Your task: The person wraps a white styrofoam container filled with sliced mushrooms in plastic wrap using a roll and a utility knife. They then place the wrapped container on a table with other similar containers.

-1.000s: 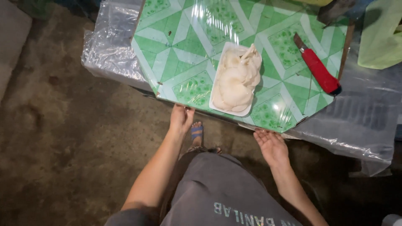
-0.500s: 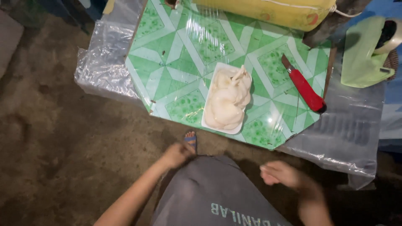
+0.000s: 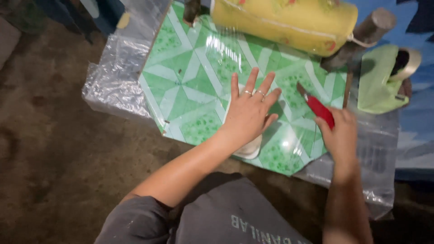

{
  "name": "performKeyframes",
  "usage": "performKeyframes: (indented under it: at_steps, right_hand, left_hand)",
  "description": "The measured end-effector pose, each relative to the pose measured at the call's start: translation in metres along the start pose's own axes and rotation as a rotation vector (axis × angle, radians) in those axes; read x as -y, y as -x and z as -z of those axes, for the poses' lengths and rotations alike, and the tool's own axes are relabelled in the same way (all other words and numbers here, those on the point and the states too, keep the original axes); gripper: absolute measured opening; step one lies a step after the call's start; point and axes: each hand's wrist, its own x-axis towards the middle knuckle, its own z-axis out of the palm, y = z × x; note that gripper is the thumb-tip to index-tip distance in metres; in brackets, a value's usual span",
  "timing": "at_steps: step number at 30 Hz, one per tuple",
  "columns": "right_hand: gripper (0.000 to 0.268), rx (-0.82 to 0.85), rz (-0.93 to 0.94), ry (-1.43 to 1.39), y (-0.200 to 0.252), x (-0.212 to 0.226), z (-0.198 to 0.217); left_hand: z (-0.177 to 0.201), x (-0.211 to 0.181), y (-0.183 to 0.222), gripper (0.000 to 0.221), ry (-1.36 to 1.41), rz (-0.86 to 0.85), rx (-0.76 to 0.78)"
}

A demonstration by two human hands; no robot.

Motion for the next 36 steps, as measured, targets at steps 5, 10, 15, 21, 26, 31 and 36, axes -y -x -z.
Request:
performKeyframes:
  at_steps: [5, 10, 15, 21, 26, 31, 36]
  right_hand:
    - [0.027, -0.251, -0.297, -0.330, 0.029, -0.034, -0.001]
    - [0.019, -0.287, -0.280, -0.626, -0.048, 0.049, 0.057]
    - [0.032, -0.113, 0.383, -0.161, -0.155, 0.150, 0.045]
    - [0.048, 0.155, 0.535, 0.278, -0.220, 0.234, 0.036]
    - [0.050, 0.422, 0.249, 0.427, -0.212, 0.199, 0.086]
    - [0.058, 0.344, 0.255, 0.423, -0.196, -0.038, 0.086]
    - [0.052, 0.382, -0.206, 0.278, -0.101, -0.089, 0.078]
  left_hand:
    - [-0.005, 0.007, -0.002, 0.052, 0.125, 0.114, 0.050]
    - [-0.016, 0.008, 0.002, 0.046, 0.181, 0.162, 0.070]
    - [-0.021, 0.014, 0.000, 0.049, 0.335, 0.196, 0.148]
    - [-0.006, 0.018, -0.002, 0.050, 0.365, 0.218, 0.214]
    - [-0.004, 0.019, -0.003, 0.051, 0.414, 0.228, 0.250]
    - [0.006, 0.021, -0.005, 0.052, 0.495, 0.249, 0.324]
    - [-0.006, 0.021, -0.003, 0.056, 0.522, 0.272, 0.311]
